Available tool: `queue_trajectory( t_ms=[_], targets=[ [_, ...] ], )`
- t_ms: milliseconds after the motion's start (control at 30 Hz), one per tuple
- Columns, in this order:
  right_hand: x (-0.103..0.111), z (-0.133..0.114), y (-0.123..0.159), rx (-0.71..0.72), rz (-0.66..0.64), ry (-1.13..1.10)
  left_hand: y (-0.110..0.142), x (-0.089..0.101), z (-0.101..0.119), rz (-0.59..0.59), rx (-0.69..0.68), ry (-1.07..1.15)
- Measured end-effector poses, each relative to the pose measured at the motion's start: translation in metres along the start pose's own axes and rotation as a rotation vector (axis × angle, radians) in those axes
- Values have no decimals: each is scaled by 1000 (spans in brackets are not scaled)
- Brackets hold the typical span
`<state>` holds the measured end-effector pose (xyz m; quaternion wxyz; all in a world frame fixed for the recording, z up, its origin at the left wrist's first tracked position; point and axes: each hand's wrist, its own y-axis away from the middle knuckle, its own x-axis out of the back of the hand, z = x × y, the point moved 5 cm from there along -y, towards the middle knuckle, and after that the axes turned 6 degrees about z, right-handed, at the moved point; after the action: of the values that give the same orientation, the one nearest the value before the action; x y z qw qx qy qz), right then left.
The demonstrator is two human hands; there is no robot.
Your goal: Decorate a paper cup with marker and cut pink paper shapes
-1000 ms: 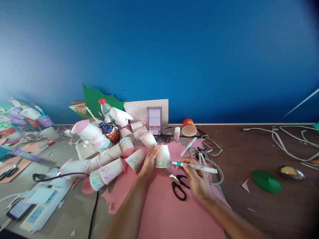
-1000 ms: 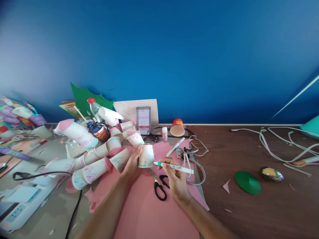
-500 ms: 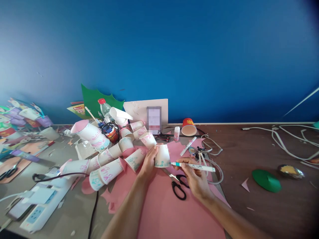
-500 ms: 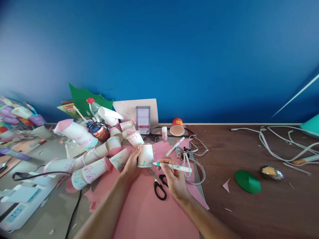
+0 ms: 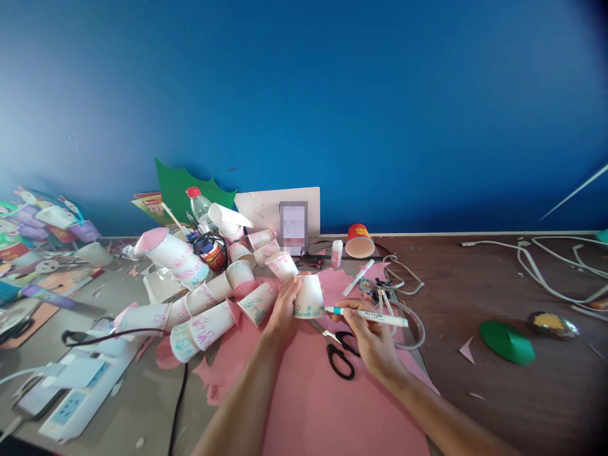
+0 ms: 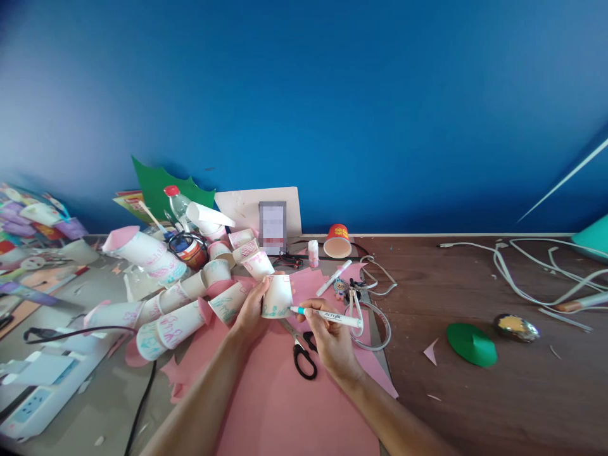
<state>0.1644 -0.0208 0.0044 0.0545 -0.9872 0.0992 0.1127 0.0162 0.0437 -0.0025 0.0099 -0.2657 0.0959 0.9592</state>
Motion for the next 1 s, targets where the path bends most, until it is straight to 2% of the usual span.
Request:
queue_trajectory(
  t_ms=[567,1000],
  targets=[
    [1,5,-3,-97,108,-92,-3,2,-2,-6,9,8],
    [1,6,-1,-97,96,-84,0,-1,2,16,6,5]
  ],
)
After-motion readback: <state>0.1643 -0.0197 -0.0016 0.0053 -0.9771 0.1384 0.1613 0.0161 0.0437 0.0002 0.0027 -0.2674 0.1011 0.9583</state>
